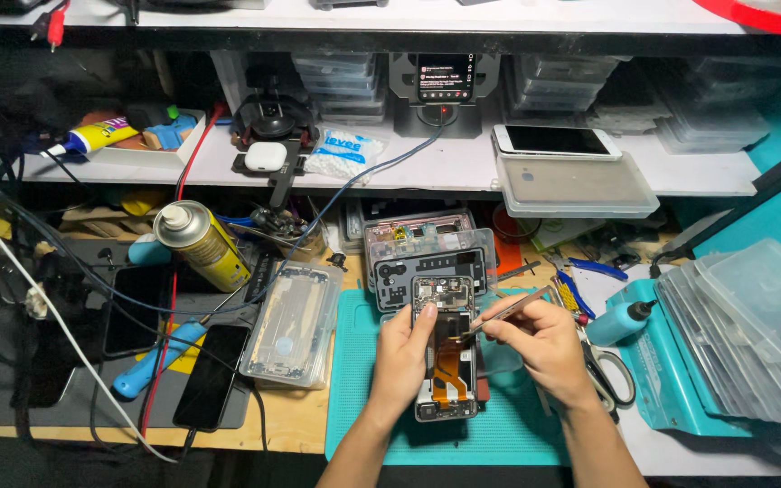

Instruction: The person disassembles a smartphone at a repair workbench, using tweezers to pry and lift the internal flex cable and components out of the phone frame. They reposition the phone repeatedly, work on the midframe and back cover, and handle small internal parts while picking at connectors with the tweezers.

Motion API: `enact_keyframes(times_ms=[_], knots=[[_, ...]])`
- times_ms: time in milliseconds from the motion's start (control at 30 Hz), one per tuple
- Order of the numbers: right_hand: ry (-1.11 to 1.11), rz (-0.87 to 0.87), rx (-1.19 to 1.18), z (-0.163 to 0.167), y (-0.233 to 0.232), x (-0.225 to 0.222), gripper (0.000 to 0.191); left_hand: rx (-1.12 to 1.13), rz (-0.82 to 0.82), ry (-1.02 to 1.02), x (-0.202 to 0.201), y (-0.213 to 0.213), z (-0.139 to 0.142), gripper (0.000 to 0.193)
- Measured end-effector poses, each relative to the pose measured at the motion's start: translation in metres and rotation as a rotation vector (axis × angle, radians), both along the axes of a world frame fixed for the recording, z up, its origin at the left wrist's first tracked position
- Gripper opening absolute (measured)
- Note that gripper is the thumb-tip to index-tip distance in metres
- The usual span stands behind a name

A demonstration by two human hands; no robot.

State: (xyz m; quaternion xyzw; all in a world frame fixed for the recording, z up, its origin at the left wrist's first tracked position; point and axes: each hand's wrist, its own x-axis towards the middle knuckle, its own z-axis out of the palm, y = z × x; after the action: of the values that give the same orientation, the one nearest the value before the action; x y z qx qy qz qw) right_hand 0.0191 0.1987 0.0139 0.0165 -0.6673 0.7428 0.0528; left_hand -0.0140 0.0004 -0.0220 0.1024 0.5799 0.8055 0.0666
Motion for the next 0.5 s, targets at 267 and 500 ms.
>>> enact_keyframes(times_ms=[267, 500], knots=[[0.028, 0.077, -0.024, 0.006, -0.005, 0.005, 0.011, 0.083, 0.051, -0.106, -0.006, -0.007, 0.002, 0.029], [-0.032, 0.092, 0.085, -0.004, -0.014, -0.009, 0.016, 0.111, 0.069, -0.094, -0.006, -0.013, 0.006, 0.03]])
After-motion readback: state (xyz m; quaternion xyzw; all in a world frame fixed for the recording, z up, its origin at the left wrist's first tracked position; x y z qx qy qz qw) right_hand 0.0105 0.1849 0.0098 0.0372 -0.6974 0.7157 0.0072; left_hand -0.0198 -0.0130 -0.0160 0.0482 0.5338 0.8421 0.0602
